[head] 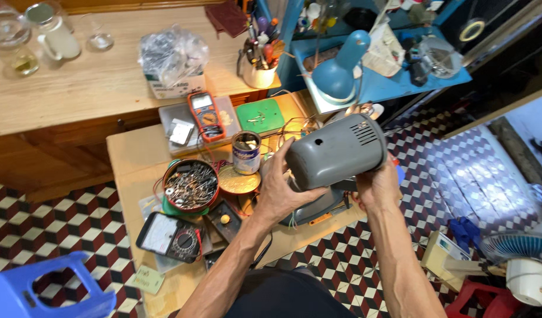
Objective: The person assembles a small grey appliance using a cordless drill. They attach a motor housing to a base, secure a cover, and tighten screws on a vented casing. The person also uses a flashlight to inspect the interior of the casing.
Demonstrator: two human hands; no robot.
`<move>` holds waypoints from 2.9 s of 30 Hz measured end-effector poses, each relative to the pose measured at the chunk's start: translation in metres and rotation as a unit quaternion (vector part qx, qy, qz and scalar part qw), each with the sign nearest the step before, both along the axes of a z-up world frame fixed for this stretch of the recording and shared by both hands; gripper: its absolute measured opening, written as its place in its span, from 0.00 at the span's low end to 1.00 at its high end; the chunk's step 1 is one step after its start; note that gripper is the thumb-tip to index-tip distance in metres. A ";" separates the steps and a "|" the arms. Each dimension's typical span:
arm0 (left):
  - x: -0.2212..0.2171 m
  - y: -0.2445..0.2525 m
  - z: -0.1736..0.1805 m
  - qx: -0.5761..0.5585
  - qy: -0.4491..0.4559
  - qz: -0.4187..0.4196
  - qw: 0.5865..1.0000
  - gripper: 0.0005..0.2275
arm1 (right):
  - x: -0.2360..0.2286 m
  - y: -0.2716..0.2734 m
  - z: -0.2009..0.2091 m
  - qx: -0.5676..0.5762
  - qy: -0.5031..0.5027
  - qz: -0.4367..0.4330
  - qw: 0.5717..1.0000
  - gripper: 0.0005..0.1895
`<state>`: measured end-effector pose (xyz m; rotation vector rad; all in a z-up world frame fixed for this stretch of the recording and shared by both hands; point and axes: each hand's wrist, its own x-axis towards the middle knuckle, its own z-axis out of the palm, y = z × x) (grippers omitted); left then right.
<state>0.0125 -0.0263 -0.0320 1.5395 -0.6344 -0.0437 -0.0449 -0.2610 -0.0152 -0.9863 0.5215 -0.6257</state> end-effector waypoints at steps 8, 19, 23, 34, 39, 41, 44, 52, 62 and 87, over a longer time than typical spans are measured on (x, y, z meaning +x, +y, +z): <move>0.003 0.003 0.004 0.012 -0.030 -0.017 0.999 0.51 | 0.001 0.005 0.002 -0.009 -0.005 -0.004 1.000 0.11; 0.007 -0.005 0.006 0.026 0.019 -0.041 0.999 0.52 | -0.003 0.011 0.008 -0.042 0.046 0.004 0.998 0.14; 0.001 -0.015 0.001 -0.008 0.014 -0.027 1.000 0.56 | -0.001 0.013 0.011 -0.031 0.041 0.006 0.999 0.17; 0.003 -0.005 -0.003 -0.168 0.214 -0.155 0.950 0.48 | -0.002 0.005 0.007 0.031 0.039 0.005 0.999 0.14; -0.004 -0.021 -0.018 -0.288 0.403 -0.162 0.853 0.40 | -0.001 0.006 0.004 0.035 0.040 -0.017 0.998 0.12; -0.014 -0.029 -0.027 -0.285 0.462 -0.143 0.828 0.40 | 0.000 0.005 0.003 0.029 0.051 -0.018 0.998 0.11; -0.027 -0.033 -0.041 -0.291 0.495 -0.148 0.805 0.44 | -0.002 0.001 0.001 0.037 0.025 -0.006 0.999 0.11; -0.032 -0.049 -0.081 -0.312 0.672 -0.137 0.657 0.36 | -0.002 -0.005 -0.002 0.035 0.047 -0.021 0.998 0.10; -0.035 -0.104 -0.095 -0.409 0.638 -0.188 0.624 0.25 | -0.030 0.015 0.059 -0.245 -0.001 -0.111 0.963 0.06; -0.046 -0.196 -0.059 -0.719 0.344 -0.049 0.602 0.14 | -0.021 -0.071 0.133 -0.598 -0.134 0.166 0.772 0.03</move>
